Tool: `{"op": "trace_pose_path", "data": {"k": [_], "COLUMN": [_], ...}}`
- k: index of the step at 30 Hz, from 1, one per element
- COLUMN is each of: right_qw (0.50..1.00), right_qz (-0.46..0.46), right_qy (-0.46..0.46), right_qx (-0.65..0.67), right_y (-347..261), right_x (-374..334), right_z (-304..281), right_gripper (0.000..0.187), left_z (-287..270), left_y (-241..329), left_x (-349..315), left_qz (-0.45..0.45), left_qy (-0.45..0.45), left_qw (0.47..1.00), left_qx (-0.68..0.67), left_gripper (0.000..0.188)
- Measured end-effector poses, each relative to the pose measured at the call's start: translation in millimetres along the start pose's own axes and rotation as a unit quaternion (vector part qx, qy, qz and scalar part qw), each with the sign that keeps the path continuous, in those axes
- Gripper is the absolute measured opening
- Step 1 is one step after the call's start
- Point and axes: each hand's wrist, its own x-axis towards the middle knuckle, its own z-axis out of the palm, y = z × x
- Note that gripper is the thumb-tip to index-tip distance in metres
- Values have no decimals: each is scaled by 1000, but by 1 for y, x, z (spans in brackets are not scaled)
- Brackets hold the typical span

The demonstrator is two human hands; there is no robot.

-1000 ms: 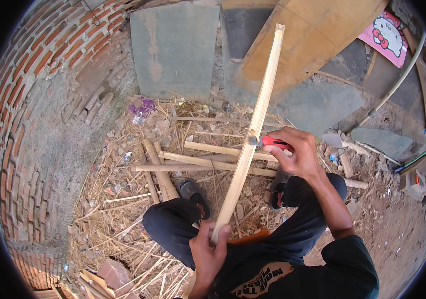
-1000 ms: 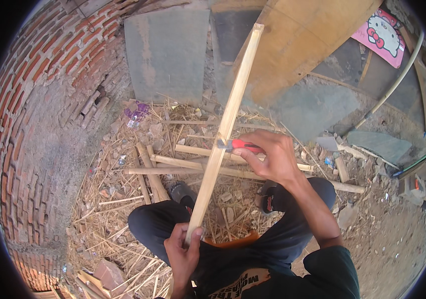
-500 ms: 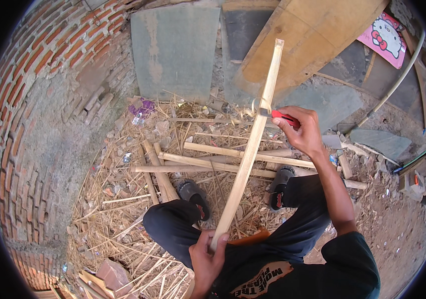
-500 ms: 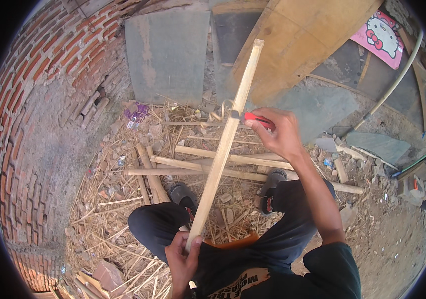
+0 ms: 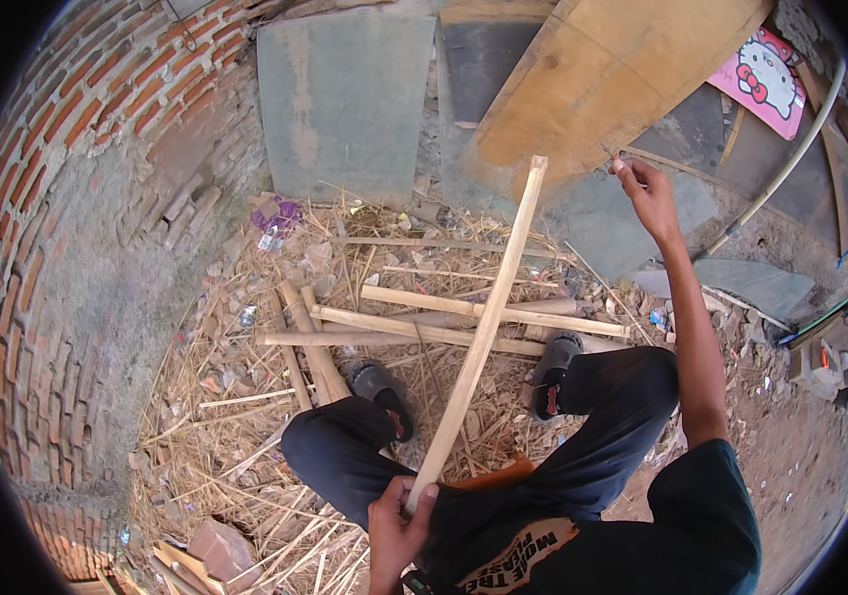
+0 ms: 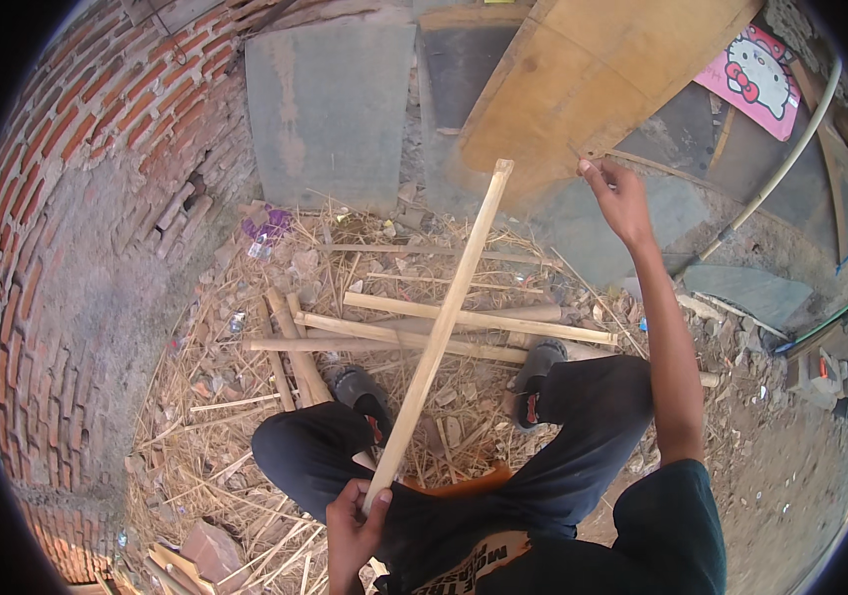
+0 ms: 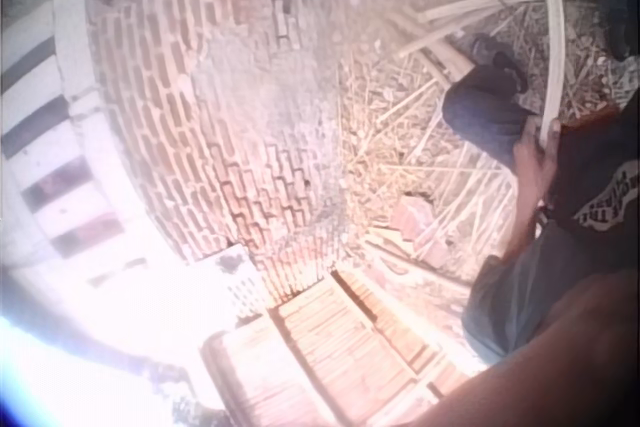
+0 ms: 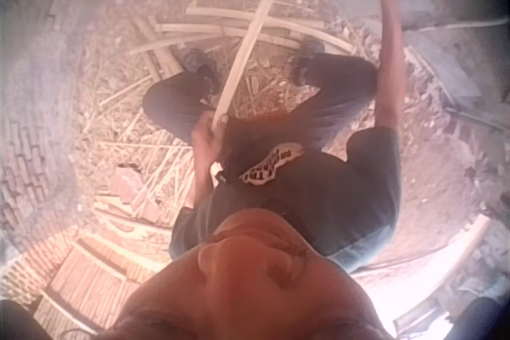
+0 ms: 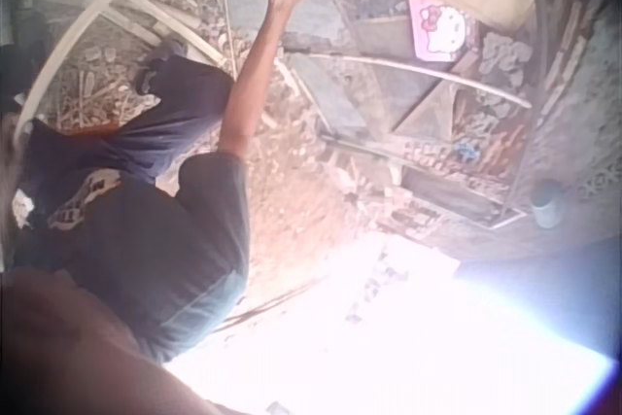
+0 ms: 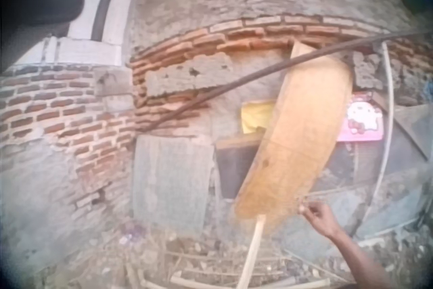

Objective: The person sits on the ground and uses a utility knife to shave thin strips from a long wooden stick. They hold the stick with one hand and scrape the blade along its length to remove material, creating wood shavings.

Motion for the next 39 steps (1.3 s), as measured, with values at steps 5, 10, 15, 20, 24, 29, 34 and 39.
{"op": "trace_pose_path", "data": {"k": [5,10,15,20,24,29,34,39], "right_qw": [994,983,945,948,946,943,944,946], "right_qz": [8,-96,-267,-257,-276,-290,-295,-295], "right_qy": [-81,-124,-150,-145,-127,-128,-117,-109], "right_qx": [75,92,113,121,115,105,94,78], "right_y": [-59,-130,-152,-160,-164,-167,-174,-178], "right_x": [-75,-172,-229,-233,-237,-244,-242,-241], "right_z": [19,31,56,63,62,60,56,52], "right_gripper": [41,28,33,33,34,33,32,32], "left_z": [2,9,19,30,38,44,46,44], "left_y": [-3,27,52,62,71,74,84,89], "left_x": [36,61,69,68,65,64,62,59], "left_qz": [16,15,25,99,134,167,168,169], "left_qy": [-17,-31,-66,-48,-3,35,47,54], "left_qw": [998,986,976,979,986,983,983,984], "left_qx": [-67,-164,-207,-169,-104,-65,-59,-31], "left_gripper": [15,18,18,17,18,21,22,22]}}
